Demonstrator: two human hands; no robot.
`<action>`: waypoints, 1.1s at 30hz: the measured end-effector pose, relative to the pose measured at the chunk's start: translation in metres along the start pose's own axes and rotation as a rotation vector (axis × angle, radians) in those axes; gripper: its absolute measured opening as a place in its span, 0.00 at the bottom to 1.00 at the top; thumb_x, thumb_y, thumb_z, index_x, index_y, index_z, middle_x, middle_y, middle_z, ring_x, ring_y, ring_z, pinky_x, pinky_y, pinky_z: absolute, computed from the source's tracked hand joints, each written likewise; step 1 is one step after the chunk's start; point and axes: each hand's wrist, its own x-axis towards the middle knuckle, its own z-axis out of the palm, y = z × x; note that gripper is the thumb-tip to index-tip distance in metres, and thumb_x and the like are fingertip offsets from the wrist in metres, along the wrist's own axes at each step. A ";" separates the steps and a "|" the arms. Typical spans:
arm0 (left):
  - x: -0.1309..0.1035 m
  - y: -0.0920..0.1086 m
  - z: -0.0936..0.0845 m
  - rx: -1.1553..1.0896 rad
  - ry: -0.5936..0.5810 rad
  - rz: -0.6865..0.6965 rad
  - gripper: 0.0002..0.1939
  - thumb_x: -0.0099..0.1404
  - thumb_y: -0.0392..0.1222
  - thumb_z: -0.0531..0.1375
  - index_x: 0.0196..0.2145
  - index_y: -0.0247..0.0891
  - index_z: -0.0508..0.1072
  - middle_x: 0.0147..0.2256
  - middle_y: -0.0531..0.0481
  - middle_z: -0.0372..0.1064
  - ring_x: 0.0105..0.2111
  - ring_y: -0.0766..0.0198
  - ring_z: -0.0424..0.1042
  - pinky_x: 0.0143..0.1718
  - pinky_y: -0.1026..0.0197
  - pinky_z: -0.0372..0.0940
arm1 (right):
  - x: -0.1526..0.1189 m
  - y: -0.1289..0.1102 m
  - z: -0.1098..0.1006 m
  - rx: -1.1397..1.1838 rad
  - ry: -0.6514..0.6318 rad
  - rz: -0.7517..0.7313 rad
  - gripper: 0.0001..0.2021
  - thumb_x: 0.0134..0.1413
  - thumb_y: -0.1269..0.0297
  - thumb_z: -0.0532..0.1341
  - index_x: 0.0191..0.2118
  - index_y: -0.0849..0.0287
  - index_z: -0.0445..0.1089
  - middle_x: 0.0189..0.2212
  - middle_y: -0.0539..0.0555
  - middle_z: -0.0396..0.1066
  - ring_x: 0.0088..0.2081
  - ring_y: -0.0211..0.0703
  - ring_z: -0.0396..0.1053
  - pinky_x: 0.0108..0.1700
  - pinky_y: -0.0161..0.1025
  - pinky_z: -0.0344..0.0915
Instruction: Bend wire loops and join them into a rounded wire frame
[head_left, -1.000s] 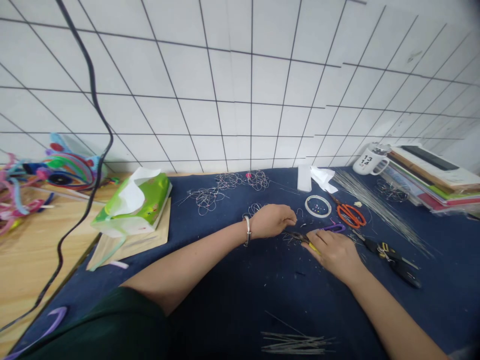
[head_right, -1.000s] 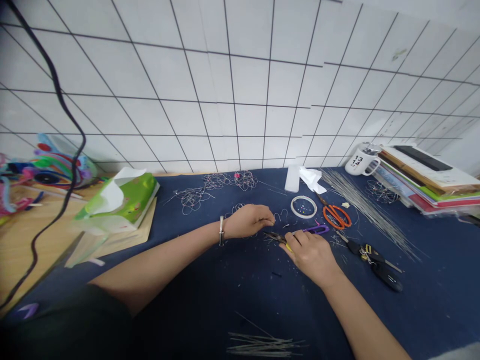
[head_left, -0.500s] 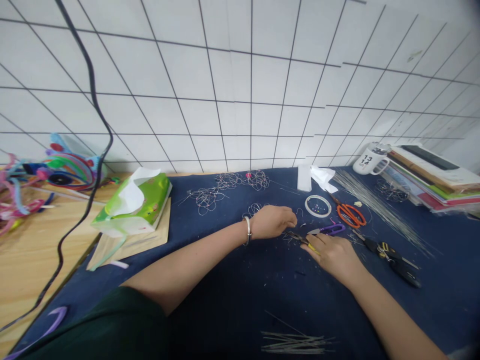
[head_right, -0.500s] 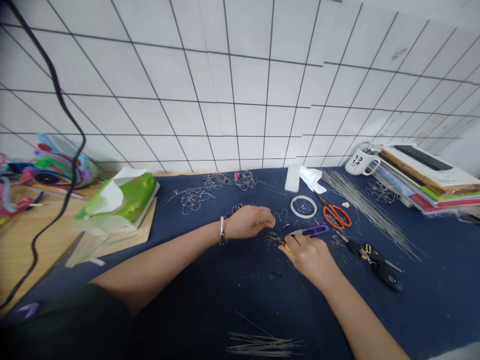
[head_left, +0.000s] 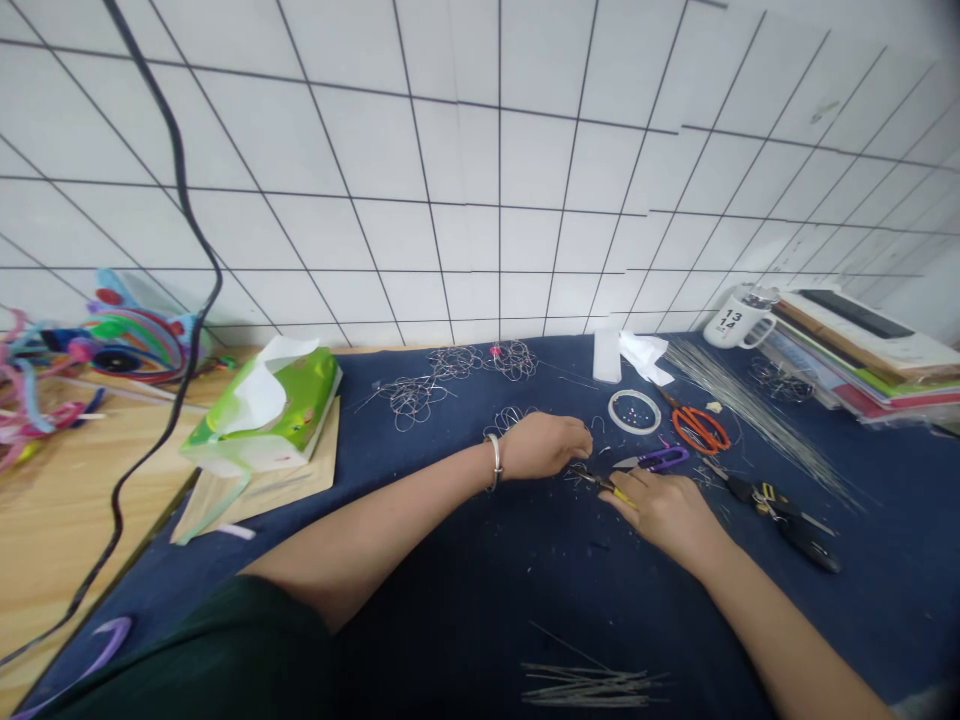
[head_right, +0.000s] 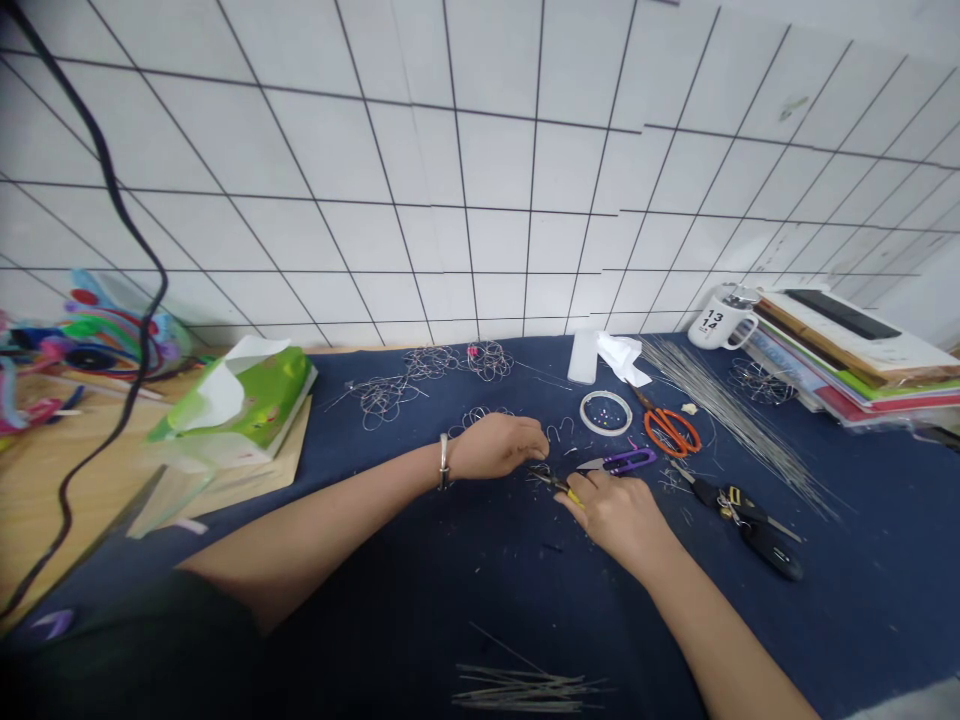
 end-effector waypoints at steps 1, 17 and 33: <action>0.000 0.000 0.000 -0.004 -0.003 0.000 0.09 0.62 0.34 0.49 0.35 0.38 0.69 0.37 0.51 0.68 0.34 0.67 0.67 0.36 0.67 0.58 | 0.000 0.000 0.000 0.001 -0.005 -0.002 0.14 0.57 0.56 0.51 0.37 0.58 0.70 0.27 0.54 0.71 0.27 0.37 0.67 0.28 0.34 0.55; 0.016 -0.035 0.001 -0.026 0.139 -0.370 0.10 0.62 0.40 0.51 0.35 0.39 0.71 0.31 0.51 0.70 0.31 0.66 0.68 0.35 0.66 0.60 | 0.000 0.027 -0.014 0.087 0.154 0.187 0.17 0.53 0.52 0.54 0.42 0.58 0.68 0.34 0.56 0.70 0.36 0.42 0.67 0.38 0.37 0.60; 0.075 -0.072 0.032 0.007 0.034 -0.383 0.10 0.58 0.41 0.55 0.33 0.38 0.75 0.36 0.48 0.69 0.38 0.64 0.67 0.44 0.64 0.59 | -0.011 0.057 -0.004 0.178 0.285 0.371 0.15 0.53 0.53 0.54 0.42 0.55 0.68 0.35 0.52 0.71 0.37 0.40 0.69 0.37 0.36 0.63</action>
